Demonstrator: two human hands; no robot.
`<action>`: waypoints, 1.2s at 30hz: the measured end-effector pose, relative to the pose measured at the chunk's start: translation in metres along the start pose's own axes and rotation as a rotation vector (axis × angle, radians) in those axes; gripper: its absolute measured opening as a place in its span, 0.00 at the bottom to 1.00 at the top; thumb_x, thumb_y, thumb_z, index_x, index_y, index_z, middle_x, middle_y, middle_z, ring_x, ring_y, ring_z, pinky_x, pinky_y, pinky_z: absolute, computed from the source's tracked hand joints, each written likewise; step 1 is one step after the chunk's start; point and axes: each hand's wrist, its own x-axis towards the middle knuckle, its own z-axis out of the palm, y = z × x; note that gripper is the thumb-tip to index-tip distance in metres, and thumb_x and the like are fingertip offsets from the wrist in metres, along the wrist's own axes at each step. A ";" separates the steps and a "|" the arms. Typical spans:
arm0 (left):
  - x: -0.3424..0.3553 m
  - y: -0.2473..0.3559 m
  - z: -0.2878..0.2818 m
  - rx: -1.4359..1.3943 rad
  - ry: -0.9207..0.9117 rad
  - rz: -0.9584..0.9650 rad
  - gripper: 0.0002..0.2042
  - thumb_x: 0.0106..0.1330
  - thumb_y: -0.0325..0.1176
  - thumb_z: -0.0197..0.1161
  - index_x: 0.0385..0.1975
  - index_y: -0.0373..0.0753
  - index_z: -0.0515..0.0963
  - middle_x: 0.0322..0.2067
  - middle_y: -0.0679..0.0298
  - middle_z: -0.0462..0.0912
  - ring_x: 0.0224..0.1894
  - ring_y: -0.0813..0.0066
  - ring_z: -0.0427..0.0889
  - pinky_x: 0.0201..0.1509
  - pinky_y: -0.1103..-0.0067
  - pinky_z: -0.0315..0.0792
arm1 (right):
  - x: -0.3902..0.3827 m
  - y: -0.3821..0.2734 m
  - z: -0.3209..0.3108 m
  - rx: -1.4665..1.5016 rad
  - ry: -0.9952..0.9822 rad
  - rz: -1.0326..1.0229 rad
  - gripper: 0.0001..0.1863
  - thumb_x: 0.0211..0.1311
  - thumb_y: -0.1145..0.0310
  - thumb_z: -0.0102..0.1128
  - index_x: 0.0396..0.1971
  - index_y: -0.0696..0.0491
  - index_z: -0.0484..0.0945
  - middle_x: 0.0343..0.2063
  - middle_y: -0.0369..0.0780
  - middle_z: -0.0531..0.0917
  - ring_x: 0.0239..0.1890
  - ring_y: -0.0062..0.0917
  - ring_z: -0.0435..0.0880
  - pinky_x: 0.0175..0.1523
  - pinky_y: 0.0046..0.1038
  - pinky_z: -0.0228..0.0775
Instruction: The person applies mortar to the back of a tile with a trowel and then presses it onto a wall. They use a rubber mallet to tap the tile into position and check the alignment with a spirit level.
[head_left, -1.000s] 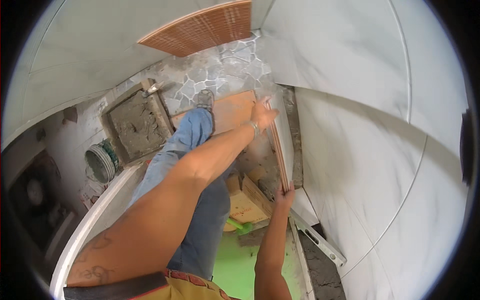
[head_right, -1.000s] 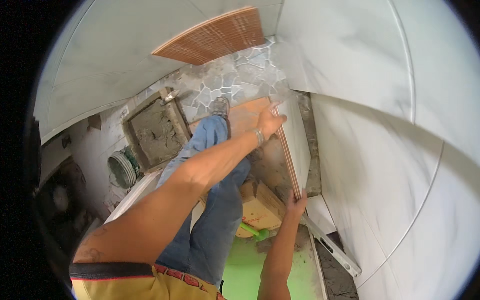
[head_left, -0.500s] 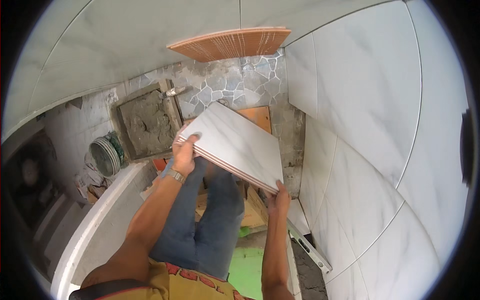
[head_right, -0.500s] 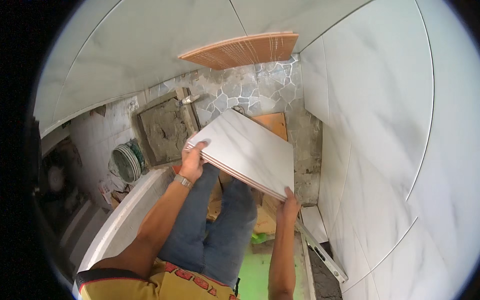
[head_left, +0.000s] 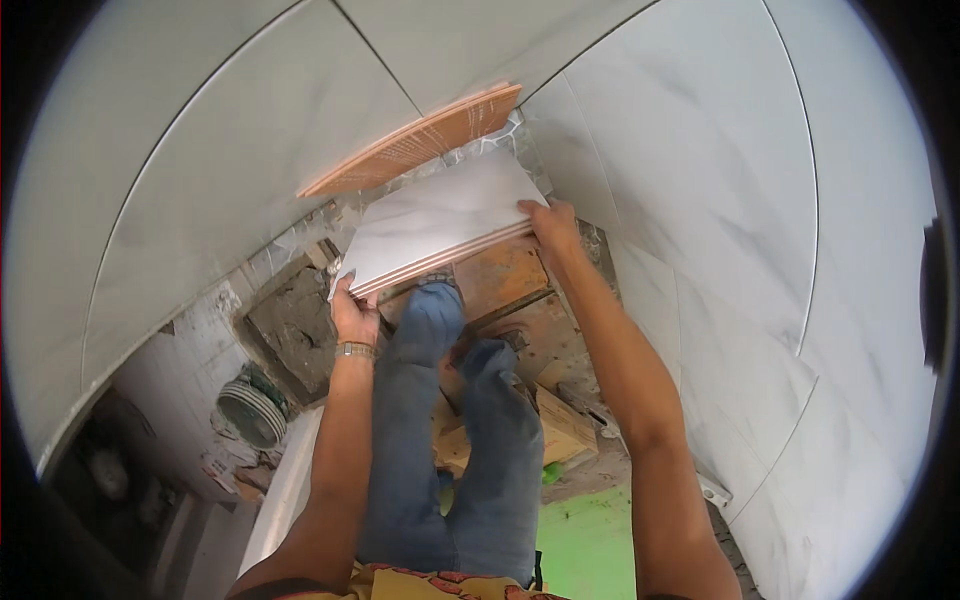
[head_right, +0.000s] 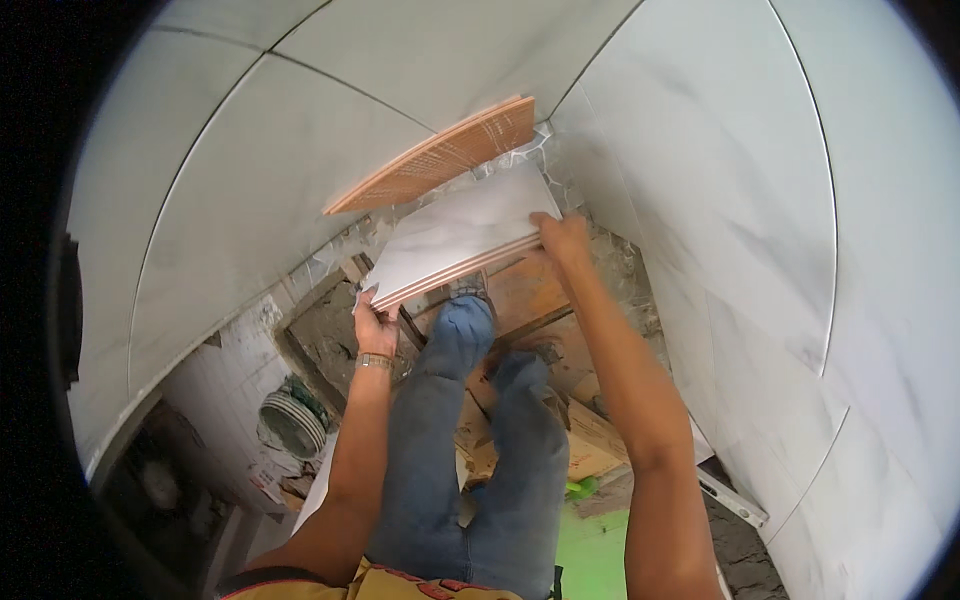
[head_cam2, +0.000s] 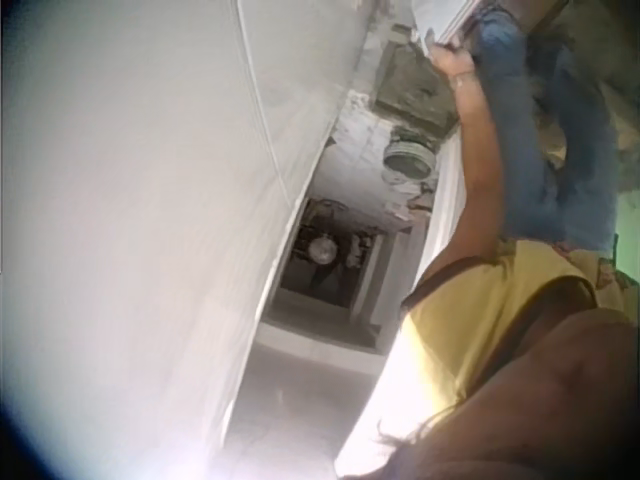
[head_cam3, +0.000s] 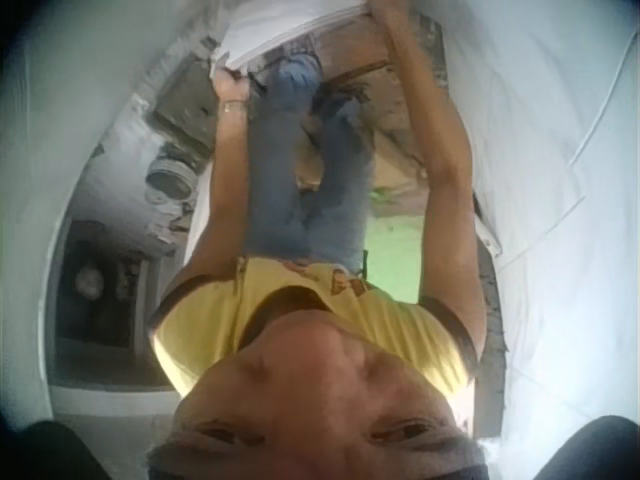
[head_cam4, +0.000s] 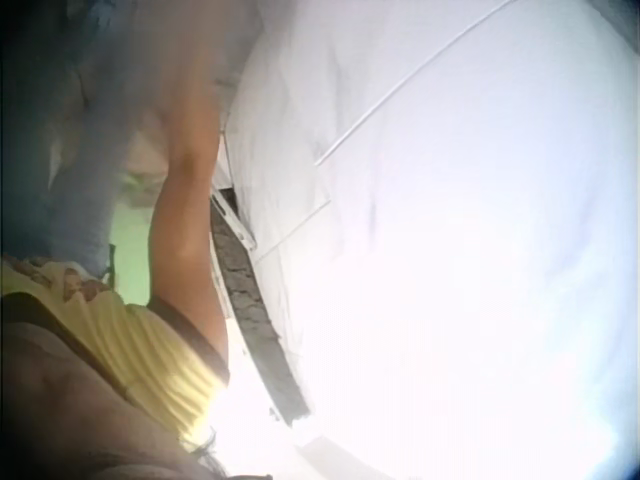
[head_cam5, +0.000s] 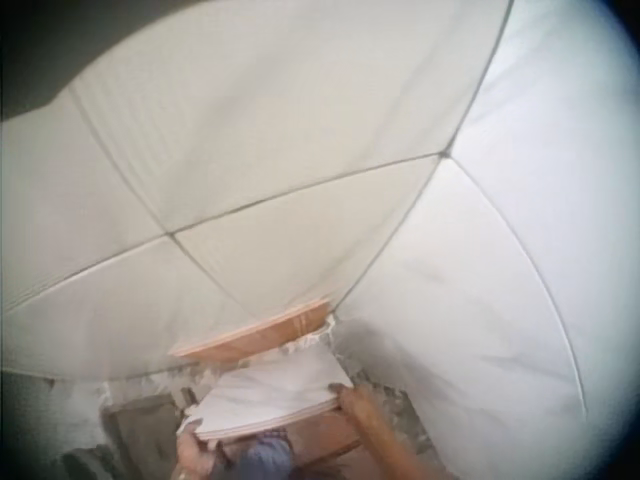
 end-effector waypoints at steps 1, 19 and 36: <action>0.013 -0.001 0.000 -0.034 0.010 -0.023 0.19 0.67 0.26 0.59 0.57 0.30 0.70 0.53 0.51 0.78 0.55 0.55 0.82 0.53 0.59 0.87 | 0.014 -0.004 0.005 -0.026 -0.023 -0.008 0.22 0.61 0.69 0.64 0.46 0.75 0.75 0.36 0.49 0.83 0.34 0.34 0.86 0.31 0.33 0.87; 0.091 0.030 0.069 0.001 0.083 -0.054 0.09 0.73 0.31 0.54 0.41 0.29 0.72 0.43 0.52 0.78 0.49 0.53 0.83 0.57 0.55 0.85 | 0.104 -0.050 0.050 -0.001 -0.032 -0.012 0.20 0.61 0.70 0.59 0.44 0.75 0.77 0.42 0.57 0.85 0.35 0.43 0.91 0.33 0.37 0.90; 0.088 0.067 0.082 0.121 -0.268 -0.003 0.23 0.75 0.40 0.61 0.59 0.31 0.65 0.59 0.47 0.74 0.57 0.47 0.81 0.63 0.64 0.82 | 0.090 -0.081 0.063 0.013 -0.146 -0.153 0.28 0.71 0.63 0.59 0.61 0.68 0.67 0.44 0.53 0.85 0.36 0.38 0.90 0.38 0.31 0.88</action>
